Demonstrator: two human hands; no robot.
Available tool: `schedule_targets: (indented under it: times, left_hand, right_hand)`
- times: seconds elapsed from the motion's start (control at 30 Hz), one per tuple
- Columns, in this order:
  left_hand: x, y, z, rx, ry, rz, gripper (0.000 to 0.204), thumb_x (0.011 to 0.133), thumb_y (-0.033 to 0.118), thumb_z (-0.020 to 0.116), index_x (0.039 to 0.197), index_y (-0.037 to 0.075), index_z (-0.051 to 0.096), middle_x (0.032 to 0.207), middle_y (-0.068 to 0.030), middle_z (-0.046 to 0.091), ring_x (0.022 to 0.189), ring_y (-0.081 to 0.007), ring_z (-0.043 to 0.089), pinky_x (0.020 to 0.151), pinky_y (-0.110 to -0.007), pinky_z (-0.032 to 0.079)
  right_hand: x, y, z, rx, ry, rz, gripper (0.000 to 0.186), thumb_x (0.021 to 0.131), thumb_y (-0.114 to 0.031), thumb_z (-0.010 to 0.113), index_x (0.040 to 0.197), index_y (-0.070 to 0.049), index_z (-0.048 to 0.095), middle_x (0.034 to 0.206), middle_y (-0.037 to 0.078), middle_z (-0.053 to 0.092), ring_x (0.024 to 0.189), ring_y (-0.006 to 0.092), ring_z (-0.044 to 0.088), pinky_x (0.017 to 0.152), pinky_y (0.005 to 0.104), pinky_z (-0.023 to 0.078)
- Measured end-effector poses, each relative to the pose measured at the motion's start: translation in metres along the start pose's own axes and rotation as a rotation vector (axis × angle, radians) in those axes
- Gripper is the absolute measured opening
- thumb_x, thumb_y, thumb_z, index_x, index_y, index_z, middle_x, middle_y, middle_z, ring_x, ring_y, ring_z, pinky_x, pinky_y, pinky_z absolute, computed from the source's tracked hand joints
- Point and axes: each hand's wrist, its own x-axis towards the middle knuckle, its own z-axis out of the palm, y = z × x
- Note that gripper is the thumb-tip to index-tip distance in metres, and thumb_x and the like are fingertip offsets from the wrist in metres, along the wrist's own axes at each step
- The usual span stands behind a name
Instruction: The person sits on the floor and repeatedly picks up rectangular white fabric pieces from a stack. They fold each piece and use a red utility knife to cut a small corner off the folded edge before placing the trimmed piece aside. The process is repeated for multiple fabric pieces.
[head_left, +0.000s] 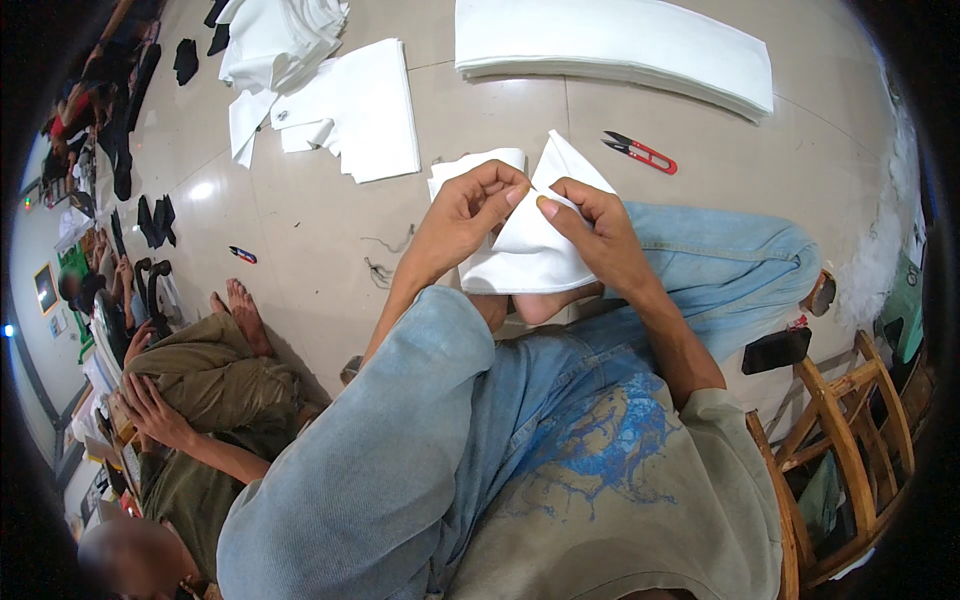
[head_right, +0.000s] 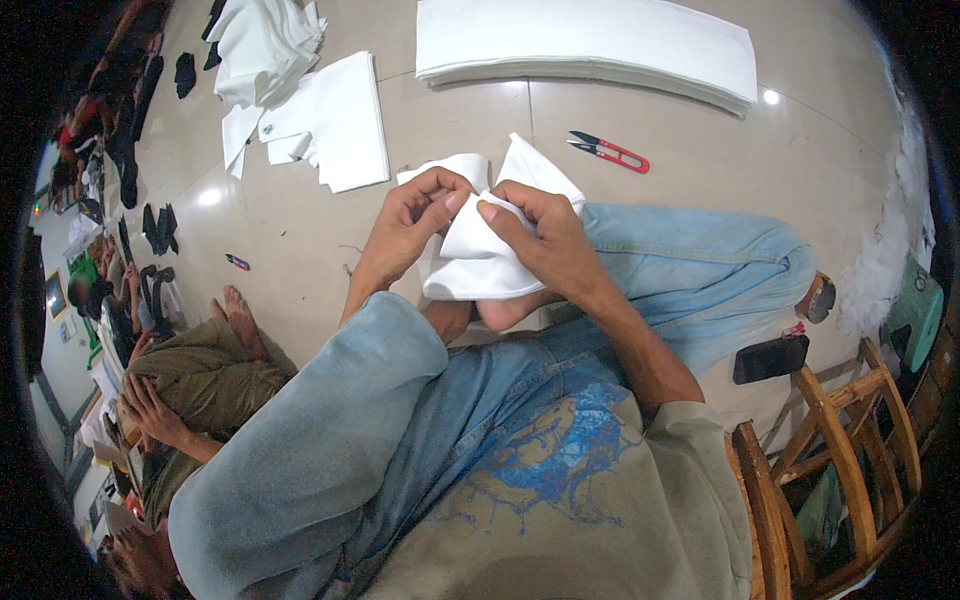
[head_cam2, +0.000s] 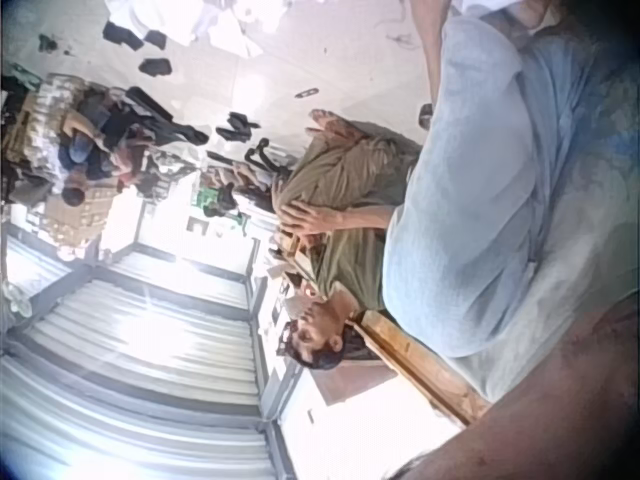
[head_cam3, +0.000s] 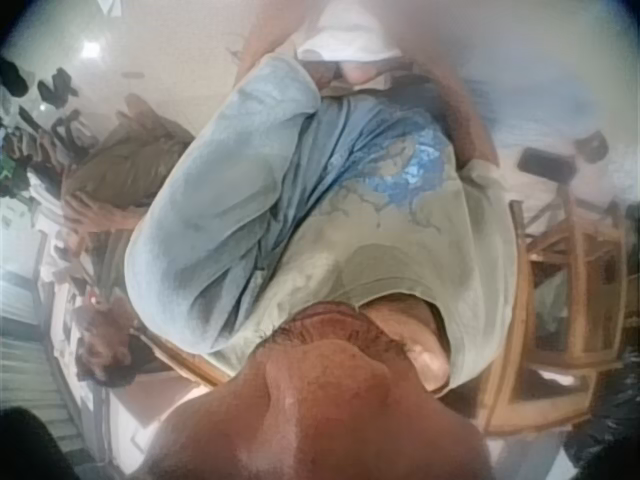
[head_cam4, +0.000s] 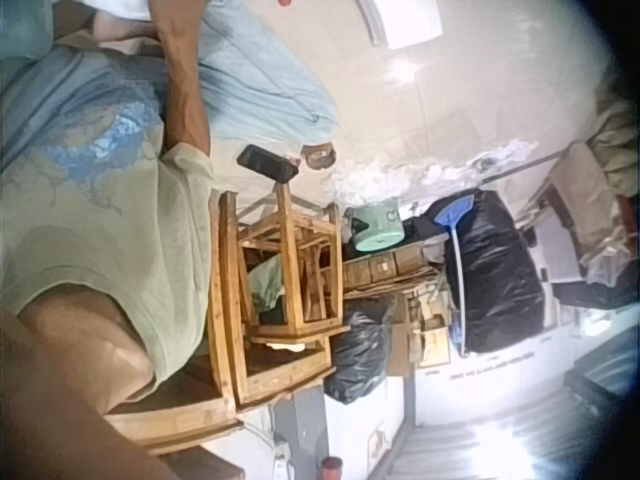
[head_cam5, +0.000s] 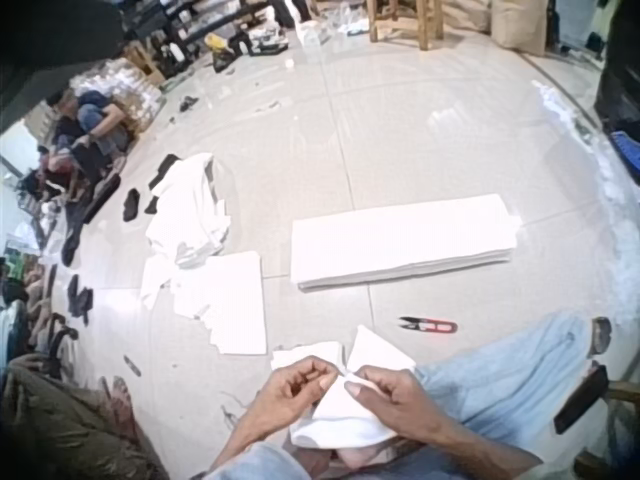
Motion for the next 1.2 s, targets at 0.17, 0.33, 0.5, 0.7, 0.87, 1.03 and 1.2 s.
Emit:
schedule_targets:
  times: [0.17,0.33,0.5,0.7,0.87,1.03,1.2]
  left_hand:
    - [0.0000,-0.0007,0.0005,0.008,0.003,0.034,0.019,0.100,0.024,0.065,0.105,0.007,0.068,0.088,0.0014,0.069,0.078,-0.0062,0.060,0.067,-0.023,0.048]
    - [0.0012,-0.0013,0.0029,0.002,0.048,0.048,0.016,0.101,0.023,0.063,0.104,0.008,0.068,0.085,0.0018,0.068,0.075,-0.0061,0.060,0.067,-0.023,0.048]
    - [0.0004,-0.0004,0.0027,-0.024,0.055,0.061,0.015,0.100,0.023,0.064,0.102,0.008,0.069,0.084,0.0021,0.068,0.074,-0.0063,0.060,0.066,-0.022,0.048]
    - [0.0002,0.0023,0.0022,-0.025,0.033,0.023,0.016,0.098,0.024,0.067,0.101,0.008,0.069,0.084,0.0015,0.068,0.075,-0.0062,0.060,0.065,-0.022,0.047]
    - [0.0020,-0.0029,0.0023,-0.015,0.047,0.047,0.016,0.100,0.022,0.065,0.103,0.007,0.069,0.085,0.0011,0.069,0.076,-0.0052,0.060,0.065,-0.022,0.047]
    - [0.0024,-0.0019,0.0041,0.006,0.038,0.033,0.016,0.104,0.019,0.059,0.103,0.005,0.067,0.086,-0.0003,0.068,0.076,-0.0069,0.060,0.069,-0.023,0.049]
    - [0.0045,-0.0054,0.0074,0.060,0.152,0.070,0.016,0.106,0.019,0.055,0.103,0.006,0.063,0.083,0.0012,0.064,0.076,-0.0062,0.058,0.069,-0.023,0.047]
  right_hand:
    - [-0.0005,0.0007,0.0000,-0.020,-0.003,-0.007,0.028,0.102,-0.027,0.060,0.100,0.000,0.068,0.077,0.006,0.067,0.068,0.0092,0.058,0.060,0.0282,0.046]
    - [0.0002,-0.0002,-0.0008,-0.029,-0.008,-0.010,0.029,0.102,-0.027,0.060,0.100,0.000,0.069,0.077,0.007,0.067,0.068,0.0096,0.059,0.060,0.0284,0.047]
    - [0.0004,0.0003,-0.0009,-0.018,-0.007,-0.010,0.028,0.102,-0.027,0.061,0.100,0.000,0.069,0.077,0.007,0.068,0.068,0.0100,0.060,0.060,0.0285,0.047]
    - [0.0001,-0.0012,-0.0007,-0.019,0.000,-0.006,0.028,0.101,-0.027,0.061,0.100,0.000,0.069,0.077,0.007,0.068,0.069,0.0098,0.060,0.061,0.0287,0.048]
    - [0.0011,-0.0001,-0.0011,-0.012,-0.010,-0.009,0.028,0.101,-0.027,0.061,0.100,0.000,0.069,0.078,0.007,0.068,0.070,0.0093,0.060,0.062,0.0281,0.048]
    - [0.0008,-0.0016,-0.0014,-0.002,-0.008,0.016,0.027,0.101,-0.026,0.062,0.100,0.000,0.068,0.078,0.006,0.067,0.071,0.0084,0.059,0.062,0.0274,0.047]
    - [0.0013,-0.0006,-0.0010,0.014,0.019,0.002,0.027,0.101,-0.026,0.062,0.101,0.001,0.068,0.078,0.005,0.067,0.071,0.0076,0.058,0.062,0.0269,0.047]
